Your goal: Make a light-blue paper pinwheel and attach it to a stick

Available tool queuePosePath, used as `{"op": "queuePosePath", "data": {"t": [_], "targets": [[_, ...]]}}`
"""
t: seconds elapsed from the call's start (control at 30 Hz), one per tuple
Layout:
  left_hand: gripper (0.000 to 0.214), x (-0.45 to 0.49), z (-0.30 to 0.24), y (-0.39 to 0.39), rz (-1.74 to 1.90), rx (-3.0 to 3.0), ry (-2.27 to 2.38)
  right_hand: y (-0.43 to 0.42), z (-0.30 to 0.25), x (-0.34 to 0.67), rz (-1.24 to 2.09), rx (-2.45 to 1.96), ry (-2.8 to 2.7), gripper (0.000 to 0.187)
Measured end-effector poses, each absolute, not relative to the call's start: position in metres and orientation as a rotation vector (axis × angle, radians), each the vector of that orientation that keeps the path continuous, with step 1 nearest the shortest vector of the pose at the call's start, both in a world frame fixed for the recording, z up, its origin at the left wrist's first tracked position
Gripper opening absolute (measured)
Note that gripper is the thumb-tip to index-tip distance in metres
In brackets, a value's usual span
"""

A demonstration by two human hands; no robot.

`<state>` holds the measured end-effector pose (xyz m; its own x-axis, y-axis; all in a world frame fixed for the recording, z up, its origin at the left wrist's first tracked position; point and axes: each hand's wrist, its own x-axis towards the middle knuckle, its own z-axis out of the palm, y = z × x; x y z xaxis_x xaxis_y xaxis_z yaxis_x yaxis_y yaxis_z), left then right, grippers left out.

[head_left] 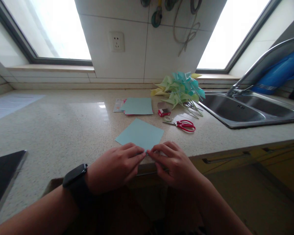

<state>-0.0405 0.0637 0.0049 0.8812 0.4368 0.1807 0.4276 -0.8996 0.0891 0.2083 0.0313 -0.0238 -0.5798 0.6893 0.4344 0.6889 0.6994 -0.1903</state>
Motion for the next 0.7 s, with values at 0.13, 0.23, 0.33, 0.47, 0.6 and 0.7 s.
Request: {"op": "queuePosePath", "data": {"t": [0.13, 0.23, 0.33, 0.47, 0.6, 0.7], "targets": [[0.040, -0.040, 0.003, 0.065, 0.295, 3.038, 0.706, 0.030, -0.022, 0.206, -0.032, -1.105, -2.450, 0.045], [0.044, -0.039, 0.001, 0.065, 0.309, 3.030, 0.732, 0.030, -0.022, 0.205, -0.039, -1.142, -2.464, 0.044], [0.047, -0.036, 0.001, 0.062, 0.323, 2.989, 0.789, 0.029, -0.021, 0.205, -0.037, -1.159, -2.468, 0.045], [0.037, -0.031, 0.000, 0.056, 0.337, 2.966, 0.853, 0.028, -0.019, 0.204, -0.018, -1.179, -2.468, 0.049], [0.033, -0.027, 0.001, 0.052, 0.354, 2.952, 0.892, 0.028, -0.017, 0.203, 0.030, -1.190, -2.427, 0.051], [0.032, -0.025, 0.003, 0.051, 0.334, 2.934, 0.902, 0.028, -0.017, 0.206, 0.078, -1.127, -2.386, 0.049]]}}
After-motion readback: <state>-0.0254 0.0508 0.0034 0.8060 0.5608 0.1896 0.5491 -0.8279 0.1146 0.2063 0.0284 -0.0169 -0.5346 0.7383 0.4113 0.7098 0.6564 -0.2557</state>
